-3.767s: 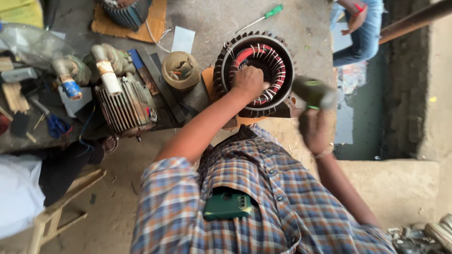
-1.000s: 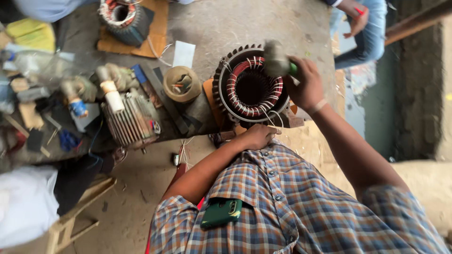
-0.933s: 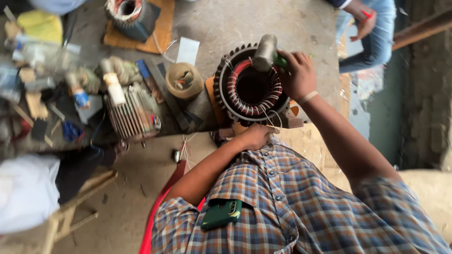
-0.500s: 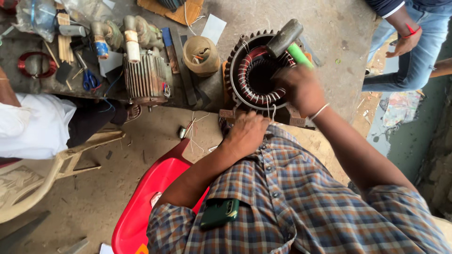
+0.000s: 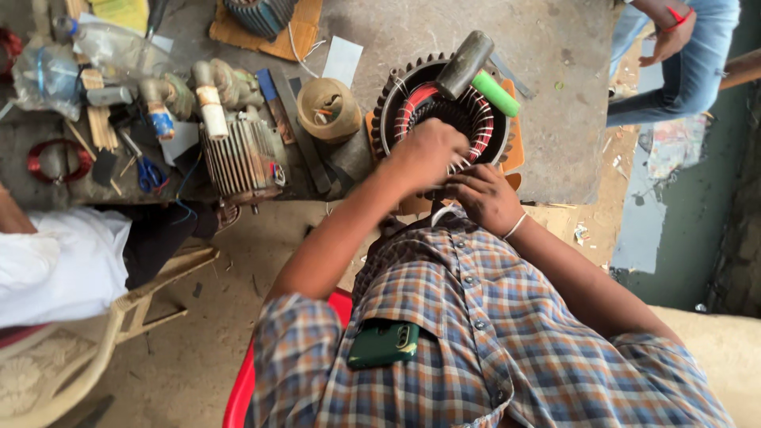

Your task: The person works on an electric motor stator on a workbench, hammering around the copper windings with a mallet and tying the coil ends together with wire, pressing and adjusting the windings by hand as they secure the coil bundle.

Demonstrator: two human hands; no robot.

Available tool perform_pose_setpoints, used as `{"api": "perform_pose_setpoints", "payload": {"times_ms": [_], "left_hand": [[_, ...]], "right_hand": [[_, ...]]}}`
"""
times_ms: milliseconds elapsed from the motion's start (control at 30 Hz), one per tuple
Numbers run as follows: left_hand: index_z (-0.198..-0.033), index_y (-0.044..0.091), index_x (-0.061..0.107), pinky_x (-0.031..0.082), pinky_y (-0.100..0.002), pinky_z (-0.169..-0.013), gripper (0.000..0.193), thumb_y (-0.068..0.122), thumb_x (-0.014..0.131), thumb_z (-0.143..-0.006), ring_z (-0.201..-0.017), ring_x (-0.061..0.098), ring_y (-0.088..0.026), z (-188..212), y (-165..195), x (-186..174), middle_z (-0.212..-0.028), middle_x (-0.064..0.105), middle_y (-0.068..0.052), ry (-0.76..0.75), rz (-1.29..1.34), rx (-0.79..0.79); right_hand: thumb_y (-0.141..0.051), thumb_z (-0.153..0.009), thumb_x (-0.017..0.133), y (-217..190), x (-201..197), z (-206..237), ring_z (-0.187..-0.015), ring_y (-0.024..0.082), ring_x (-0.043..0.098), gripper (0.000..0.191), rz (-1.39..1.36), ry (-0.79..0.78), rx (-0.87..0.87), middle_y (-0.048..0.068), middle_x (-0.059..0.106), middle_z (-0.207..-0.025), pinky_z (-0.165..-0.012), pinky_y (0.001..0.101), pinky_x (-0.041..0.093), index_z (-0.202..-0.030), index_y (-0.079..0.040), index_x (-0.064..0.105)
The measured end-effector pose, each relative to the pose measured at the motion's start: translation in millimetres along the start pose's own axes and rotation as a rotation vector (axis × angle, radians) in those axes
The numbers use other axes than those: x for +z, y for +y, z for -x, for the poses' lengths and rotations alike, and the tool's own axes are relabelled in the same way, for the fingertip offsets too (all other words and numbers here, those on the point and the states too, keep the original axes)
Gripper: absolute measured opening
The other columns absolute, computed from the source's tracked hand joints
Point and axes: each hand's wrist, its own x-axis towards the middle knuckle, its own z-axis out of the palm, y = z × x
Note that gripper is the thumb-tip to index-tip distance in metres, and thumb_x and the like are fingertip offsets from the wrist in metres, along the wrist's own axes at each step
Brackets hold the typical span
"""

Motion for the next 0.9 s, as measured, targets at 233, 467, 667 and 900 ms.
{"api": "perform_pose_setpoints", "payload": {"times_ms": [233, 467, 667, 900], "left_hand": [[-0.095, 0.015, 0.078, 0.055, -0.042, -0.087, 0.013, 0.015, 0.073, -0.084, -0.097, 0.070, -0.032, -28.3, -75.0, 46.7, -0.097, 0.073, -0.011, -0.338, 0.123, -0.128], [-0.103, 0.008, 0.065, 0.050, -0.046, -0.096, 0.020, 0.023, 0.055, -0.096, -0.111, 0.062, -0.030, -25.9, -70.4, 49.5, -0.110, 0.069, -0.010, -0.242, 0.031, 0.056], [-0.112, 0.010, 0.058, 0.044, -0.049, -0.097, 0.021, 0.025, 0.052, -0.099, -0.107, 0.061, -0.034, -26.7, -54.9, 40.2, -0.105, 0.067, -0.014, -0.266, 0.134, 0.051], [-0.109, 0.016, 0.062, 0.047, -0.047, -0.082, 0.027, 0.026, 0.065, -0.084, -0.099, 0.065, -0.028, -37.6, -54.4, 7.2, -0.088, 0.067, -0.005, -0.010, -0.471, 0.271]], "right_hand": [[-0.004, -0.081, 0.076, -21.1, -2.1, -11.7, -0.109, 0.027, 0.066, 0.028, 0.199, 0.035, 0.003, 0.006, 0.074, -0.120, -0.091, 0.0391, 0.053, -0.107, -0.009, 0.073], [-0.002, -0.077, 0.077, -22.5, 5.4, -9.6, -0.113, 0.033, 0.064, 0.026, 0.168, 0.085, 0.127, 0.003, 0.074, -0.120, -0.095, 0.0401, 0.054, -0.101, -0.011, 0.071], [0.000, -0.079, 0.075, -19.2, 7.0, -7.5, -0.114, 0.034, 0.063, 0.024, 0.167, 0.082, 0.155, 0.005, 0.074, -0.116, -0.097, 0.0429, 0.052, -0.101, -0.007, 0.070], [-0.005, -0.081, 0.079, -20.4, 3.0, -14.9, -0.106, 0.029, 0.063, 0.022, 0.191, 0.008, 0.235, 0.003, 0.073, -0.099, -0.093, 0.0428, 0.050, -0.102, -0.010, 0.072]]}}
